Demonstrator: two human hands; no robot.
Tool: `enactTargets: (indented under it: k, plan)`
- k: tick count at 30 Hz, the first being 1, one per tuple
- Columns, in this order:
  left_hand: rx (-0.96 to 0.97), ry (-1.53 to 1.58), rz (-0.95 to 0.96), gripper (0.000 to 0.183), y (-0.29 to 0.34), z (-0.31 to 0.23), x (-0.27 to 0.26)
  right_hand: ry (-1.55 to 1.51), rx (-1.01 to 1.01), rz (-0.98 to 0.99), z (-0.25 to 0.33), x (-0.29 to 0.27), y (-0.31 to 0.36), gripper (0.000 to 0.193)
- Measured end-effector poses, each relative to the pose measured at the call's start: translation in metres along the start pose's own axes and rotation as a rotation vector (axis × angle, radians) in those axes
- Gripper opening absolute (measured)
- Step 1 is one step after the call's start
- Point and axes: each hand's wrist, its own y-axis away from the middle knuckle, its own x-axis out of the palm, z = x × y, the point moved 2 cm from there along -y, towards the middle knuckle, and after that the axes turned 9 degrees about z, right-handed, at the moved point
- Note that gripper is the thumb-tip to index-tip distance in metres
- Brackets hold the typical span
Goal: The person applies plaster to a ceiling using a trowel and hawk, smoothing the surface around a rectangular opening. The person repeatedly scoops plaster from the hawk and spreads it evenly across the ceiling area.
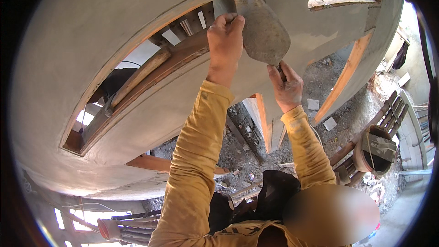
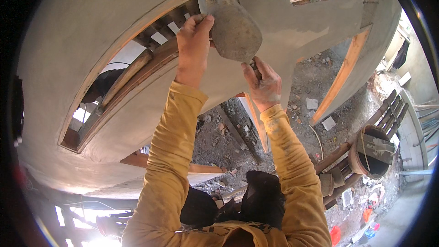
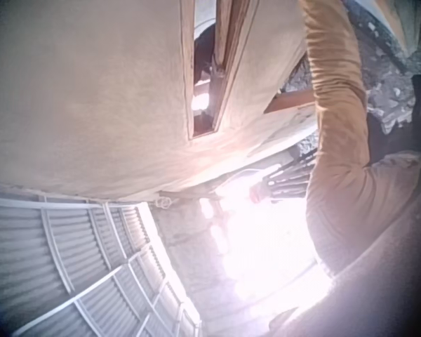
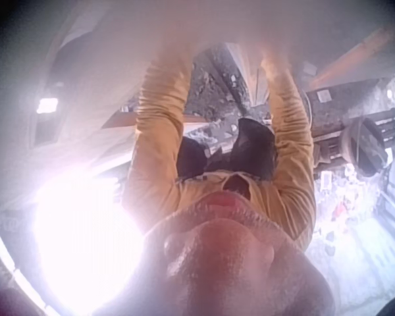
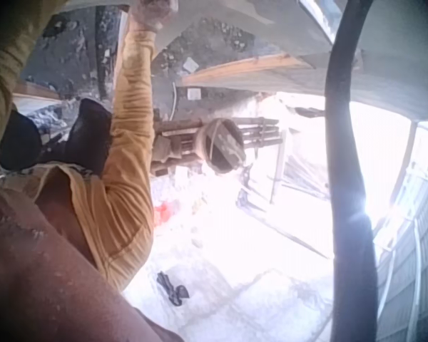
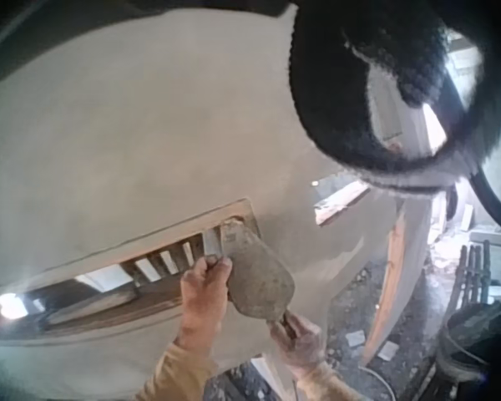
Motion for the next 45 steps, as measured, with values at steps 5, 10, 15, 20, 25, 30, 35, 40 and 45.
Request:
enactTargets:
  k: [5,10,15,20,25,30,35,40,45]
  plan:
    - [-0.050,-0.024,-0.057,0.022,0.020,-0.007,-0.024,0.069,-0.099,0.007,0.002,0.014,0.008,0.032]
    - [-0.070,-0.010,-0.067,0.022,0.034,-0.007,-0.057,0.074,-0.134,0.072,0.013,0.032,0.016,0.030]
    - [-0.046,0.144,-0.148,0.025,0.061,-0.006,-0.096,0.038,-0.250,0.201,0.031,0.038,0.022,0.031]
    - [-0.050,0.193,-0.057,0.028,0.089,0.002,-0.088,0.111,-0.194,0.392,0.001,0.010,0.066,0.031]
    - [-0.213,0.024,-0.014,0.033,0.136,0.059,-0.066,0.166,-0.006,0.604,-0.037,-0.038,0.134,0.031]
    - [-0.769,0.228,-0.110,0.052,0.192,0.134,-0.041,0.286,0.078,0.634,-0.074,-0.099,0.163,0.032]
    - [-0.684,-0.203,0.563,0.063,0.291,0.244,-0.015,0.534,-0.190,0.280,-0.051,-0.131,0.076,0.033]
    - [-1.081,0.130,0.818,0.069,0.316,0.221,-0.003,0.704,-0.242,0.212,-0.017,-0.140,-0.024,0.032]
    - [-0.220,-0.707,0.680,0.053,0.333,0.232,-0.012,0.633,-0.283,0.344,-0.009,-0.138,-0.038,0.032]
